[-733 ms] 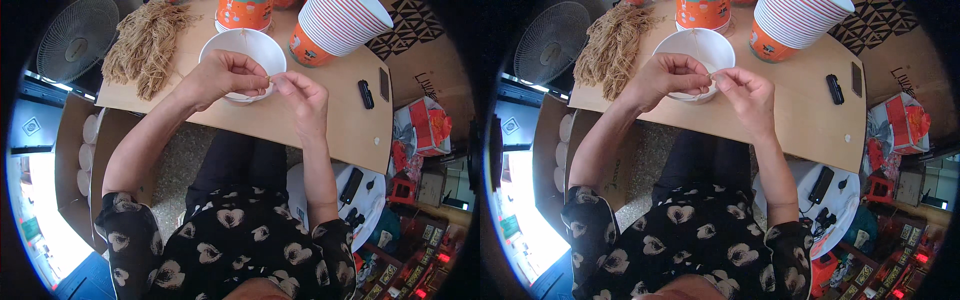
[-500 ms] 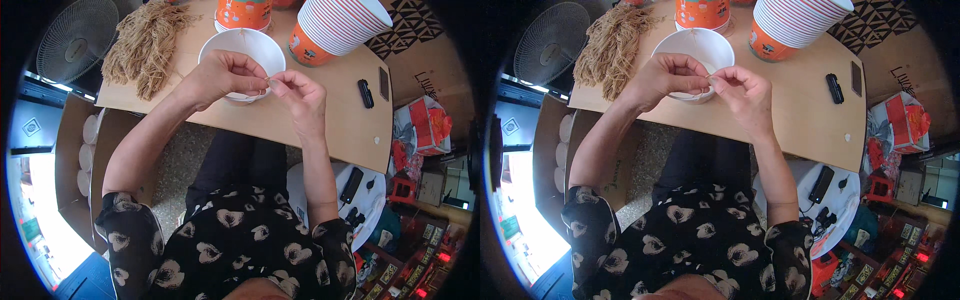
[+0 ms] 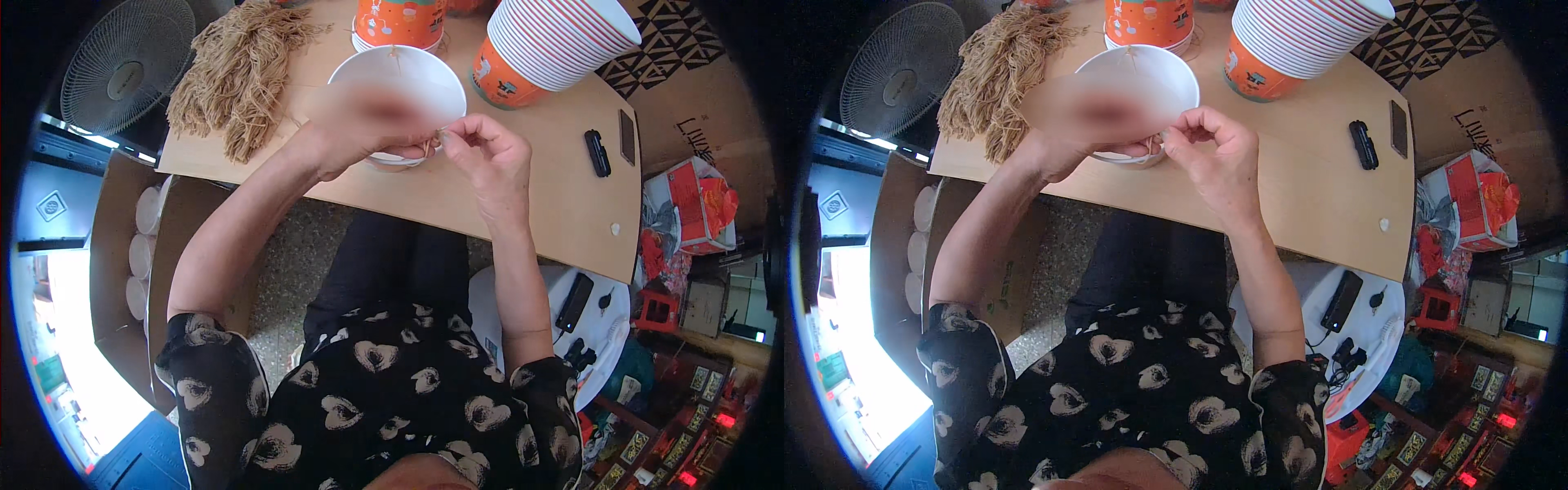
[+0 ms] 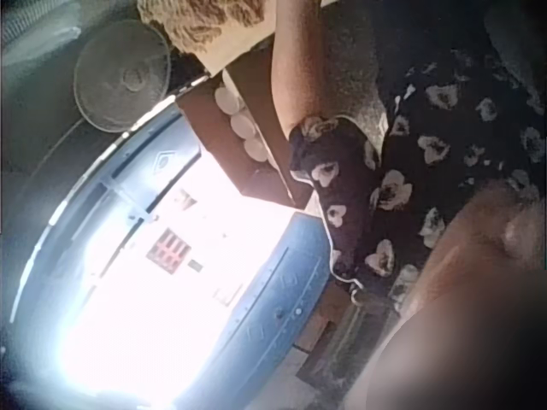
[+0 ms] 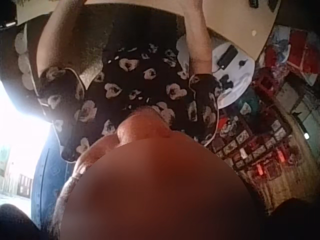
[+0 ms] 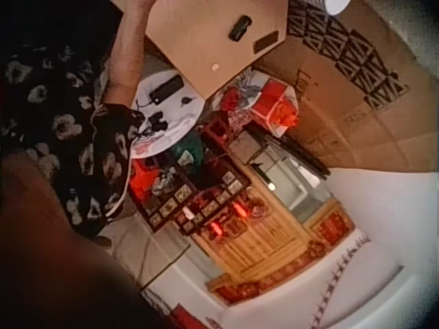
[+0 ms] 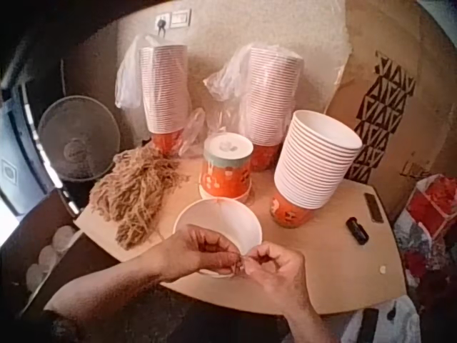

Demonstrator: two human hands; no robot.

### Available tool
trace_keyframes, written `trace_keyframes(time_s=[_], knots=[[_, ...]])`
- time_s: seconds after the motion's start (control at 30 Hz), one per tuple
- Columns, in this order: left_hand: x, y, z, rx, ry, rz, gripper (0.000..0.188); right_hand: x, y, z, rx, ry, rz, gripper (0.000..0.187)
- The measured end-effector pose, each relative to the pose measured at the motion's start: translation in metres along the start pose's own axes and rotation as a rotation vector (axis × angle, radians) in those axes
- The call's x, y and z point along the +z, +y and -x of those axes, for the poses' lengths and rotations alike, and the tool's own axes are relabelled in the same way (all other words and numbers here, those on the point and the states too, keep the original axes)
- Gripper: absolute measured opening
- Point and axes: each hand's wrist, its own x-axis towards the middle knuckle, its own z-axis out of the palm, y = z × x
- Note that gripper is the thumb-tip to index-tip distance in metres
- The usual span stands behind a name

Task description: The person is selecting and preparing thin strands of fiber or string, likely for use in packaging paper buckets.

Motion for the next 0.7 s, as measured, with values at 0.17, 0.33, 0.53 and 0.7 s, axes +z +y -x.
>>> trace_keyframes(time_s=[0.17, 0.33, 0.53, 0.7], knots=[[-0.001, -0.0005, 0.0009, -0.008, 0.012, -0.004, 0.016, 0.0004, 0.0023, -0.001, -0.027, 0.002, 0.045, 0.009], [-0.0018, -0.001, -0.0005, -0.038, 0.041, 0.038, 0.015, -0.0013, 0.0063, -0.0007, -0.019, 0.023, -0.075, 0.014], [-0.001, -0.0036, -0.0005, 0.042, 0.026, -0.035, 0.017, 0.0012, 0.0057, -0.0023, -0.031, 0.034, -0.018, 0.014], [0.0004, -0.0035, -0.0003, 0.035, 0.054, -0.034, 0.016, 0.0012, 0.0023, -0.0011, -0.023, 0.029, 0.019, 0.012]])
